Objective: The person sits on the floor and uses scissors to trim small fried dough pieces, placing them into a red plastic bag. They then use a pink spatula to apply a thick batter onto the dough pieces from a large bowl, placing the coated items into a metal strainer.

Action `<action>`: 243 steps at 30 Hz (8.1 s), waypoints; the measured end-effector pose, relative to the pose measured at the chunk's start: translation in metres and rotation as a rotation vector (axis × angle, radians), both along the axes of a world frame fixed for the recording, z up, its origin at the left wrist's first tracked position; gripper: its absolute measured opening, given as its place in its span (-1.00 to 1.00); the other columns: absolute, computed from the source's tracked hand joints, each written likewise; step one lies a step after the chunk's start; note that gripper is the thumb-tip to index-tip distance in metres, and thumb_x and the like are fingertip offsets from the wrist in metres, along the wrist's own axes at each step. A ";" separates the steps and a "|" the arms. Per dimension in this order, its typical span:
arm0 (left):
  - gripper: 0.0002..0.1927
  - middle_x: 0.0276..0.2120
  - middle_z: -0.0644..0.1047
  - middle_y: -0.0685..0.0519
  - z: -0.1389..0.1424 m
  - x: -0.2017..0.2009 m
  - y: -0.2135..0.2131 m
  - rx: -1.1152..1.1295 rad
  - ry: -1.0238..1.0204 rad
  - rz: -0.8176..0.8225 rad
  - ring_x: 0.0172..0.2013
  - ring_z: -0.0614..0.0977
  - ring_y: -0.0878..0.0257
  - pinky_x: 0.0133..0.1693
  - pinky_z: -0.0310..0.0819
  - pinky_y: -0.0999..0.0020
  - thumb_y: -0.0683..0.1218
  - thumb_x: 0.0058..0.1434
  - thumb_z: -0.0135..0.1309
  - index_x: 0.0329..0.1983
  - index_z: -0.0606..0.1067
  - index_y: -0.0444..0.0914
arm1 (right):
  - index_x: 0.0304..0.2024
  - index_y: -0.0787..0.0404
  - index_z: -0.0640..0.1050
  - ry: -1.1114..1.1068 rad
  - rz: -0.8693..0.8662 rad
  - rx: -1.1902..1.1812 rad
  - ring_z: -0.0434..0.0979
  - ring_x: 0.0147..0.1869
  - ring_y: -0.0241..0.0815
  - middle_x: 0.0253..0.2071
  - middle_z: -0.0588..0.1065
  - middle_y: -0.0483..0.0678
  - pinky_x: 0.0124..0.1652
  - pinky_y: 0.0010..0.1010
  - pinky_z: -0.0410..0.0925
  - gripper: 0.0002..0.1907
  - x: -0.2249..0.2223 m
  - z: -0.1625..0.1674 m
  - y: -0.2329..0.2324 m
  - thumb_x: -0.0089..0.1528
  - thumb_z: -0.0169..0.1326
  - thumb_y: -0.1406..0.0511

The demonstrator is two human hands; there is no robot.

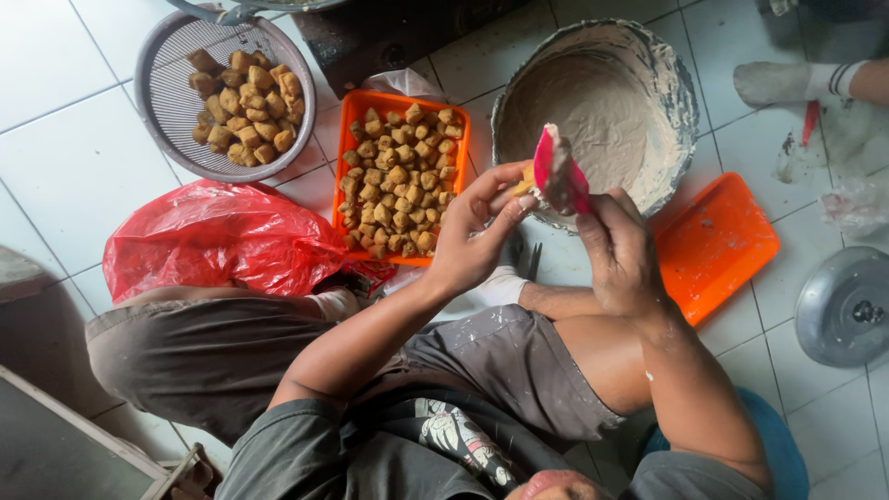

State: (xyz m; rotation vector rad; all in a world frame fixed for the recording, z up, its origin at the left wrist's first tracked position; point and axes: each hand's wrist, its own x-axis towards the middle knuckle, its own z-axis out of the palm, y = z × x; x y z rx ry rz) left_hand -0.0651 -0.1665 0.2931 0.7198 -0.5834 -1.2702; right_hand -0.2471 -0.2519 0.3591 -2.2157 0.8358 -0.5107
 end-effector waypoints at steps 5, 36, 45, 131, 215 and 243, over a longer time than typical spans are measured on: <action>-0.54 0.22 0.52 0.02 -0.021 0.018 0.003 0.036 0.118 -0.068 0.27 0.52 0.31 0.37 0.29 0.41 -0.12 0.47 -0.01 0.38 0.37 -0.41 | -0.02 0.39 0.51 0.126 -0.092 -0.060 0.39 -0.29 -0.06 -0.21 0.38 0.06 -0.28 -0.28 0.27 -0.76 -0.005 0.007 -0.002 0.46 0.02 0.28; -0.34 0.06 0.60 -0.02 -0.152 0.233 -0.132 0.553 -0.197 0.663 0.01 0.59 0.21 0.11 0.38 0.29 0.26 0.31 0.02 0.29 0.43 -0.27 | 0.03 0.38 0.52 0.193 -0.113 0.036 0.44 -0.23 -0.08 -0.19 0.44 0.07 -0.20 -0.30 0.32 -0.73 -0.007 -0.002 -0.002 0.46 0.01 0.26; -0.58 0.12 0.61 -0.04 -0.262 0.143 -0.014 0.724 -0.671 0.418 0.12 0.63 0.20 0.15 0.48 0.34 0.00 0.36 0.06 0.23 0.47 -0.27 | 0.11 0.34 0.56 0.272 -0.275 0.269 0.31 -0.45 -0.40 -0.42 0.46 -0.10 -0.40 -0.52 0.22 -0.64 -0.091 -0.025 -0.072 0.69 -0.12 0.18; -0.80 -0.14 0.59 -0.07 -0.038 -0.011 -0.037 0.232 0.087 0.243 -0.18 0.63 0.32 -0.15 0.63 0.39 -0.14 0.43 0.08 0.00 0.48 -0.39 | -0.10 0.30 0.57 -0.069 -0.180 0.501 0.26 -0.39 -0.41 -0.43 0.40 -0.18 -0.37 -0.55 0.18 -0.56 -0.005 -0.030 -0.008 0.56 -0.26 0.16; -0.58 -0.07 0.58 -0.14 -0.297 0.056 0.079 0.776 -1.453 -0.097 0.01 0.56 -0.07 -0.01 0.47 0.06 0.06 0.25 0.21 0.09 0.45 -0.20 | 0.07 0.16 0.38 -0.345 -0.345 1.034 0.28 -0.47 -0.39 -0.33 0.41 -0.08 -0.41 -0.55 0.15 -0.94 -0.096 -0.040 -0.049 0.55 -0.04 0.37; -0.58 0.03 0.55 0.07 -0.037 -0.034 0.003 0.018 0.156 -0.096 0.06 0.58 0.34 0.19 0.53 0.34 -0.16 0.49 0.00 0.39 0.34 -0.31 | -0.07 0.22 0.39 -0.373 -0.173 0.793 0.26 -0.43 -0.54 -0.32 0.40 -0.22 -0.45 -0.67 0.17 -0.80 -0.016 -0.035 -0.015 0.32 0.14 0.35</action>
